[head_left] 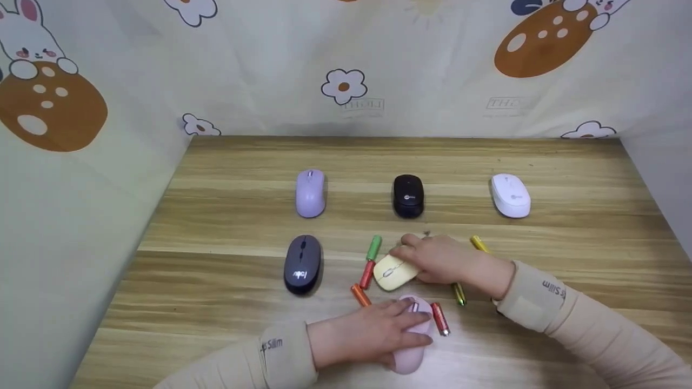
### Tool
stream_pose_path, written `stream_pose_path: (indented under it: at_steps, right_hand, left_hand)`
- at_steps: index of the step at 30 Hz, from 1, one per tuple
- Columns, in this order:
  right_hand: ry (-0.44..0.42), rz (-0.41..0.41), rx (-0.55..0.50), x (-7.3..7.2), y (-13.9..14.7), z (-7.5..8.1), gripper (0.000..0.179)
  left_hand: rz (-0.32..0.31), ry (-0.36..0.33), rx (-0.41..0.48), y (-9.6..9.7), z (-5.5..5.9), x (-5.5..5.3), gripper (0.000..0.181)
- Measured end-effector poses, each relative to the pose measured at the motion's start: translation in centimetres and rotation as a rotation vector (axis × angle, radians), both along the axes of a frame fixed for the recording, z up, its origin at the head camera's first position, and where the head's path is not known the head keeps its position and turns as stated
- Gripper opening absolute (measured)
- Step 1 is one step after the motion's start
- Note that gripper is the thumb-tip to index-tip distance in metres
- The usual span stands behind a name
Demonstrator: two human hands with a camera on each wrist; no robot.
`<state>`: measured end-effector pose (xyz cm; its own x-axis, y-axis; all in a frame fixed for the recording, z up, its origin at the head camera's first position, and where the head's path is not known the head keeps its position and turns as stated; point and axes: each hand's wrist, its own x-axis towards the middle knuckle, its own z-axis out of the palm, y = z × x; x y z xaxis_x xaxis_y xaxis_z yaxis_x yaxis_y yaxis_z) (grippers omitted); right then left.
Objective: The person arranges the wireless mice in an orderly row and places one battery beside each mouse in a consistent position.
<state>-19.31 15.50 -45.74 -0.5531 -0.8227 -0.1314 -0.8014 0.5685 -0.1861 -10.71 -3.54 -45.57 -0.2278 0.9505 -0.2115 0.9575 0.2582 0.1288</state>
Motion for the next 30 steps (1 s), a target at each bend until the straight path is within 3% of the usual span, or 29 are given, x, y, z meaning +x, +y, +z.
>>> stream_pose_path:
  at_steps: [5,8,16,20,25,30]
  right_hand:
    - [-0.047,-0.100,0.033,0.3,0.0,0.3,0.062]
    - [-0.062,-0.149,0.054,0.5,0.0,0.3,0.064]
    - [0.011,-0.224,0.059,1.4,-0.3,0.1,0.065]
    - [0.008,-0.230,0.063,1.5,-0.3,0.2,0.066]
    - [-0.026,-0.227,0.069,1.5,-0.3,0.7,0.071]
    - [-0.005,-0.084,0.055,0.6,-0.7,0.8,0.067]
  left_hand:
    - [0.008,-0.037,-0.004,0.1,-0.1,-0.1,0.063]
    - [0.005,-0.018,-0.001,0.1,-0.2,0.0,0.065]
    - [-0.001,0.050,0.026,0.0,0.0,0.2,0.061]
    - [-0.004,0.071,0.038,0.0,0.0,0.2,0.061]
    - [-0.007,0.035,0.028,0.0,-0.1,0.1,0.062]
    - [0.000,-0.001,0.014,-0.1,-0.1,0.0,0.062]
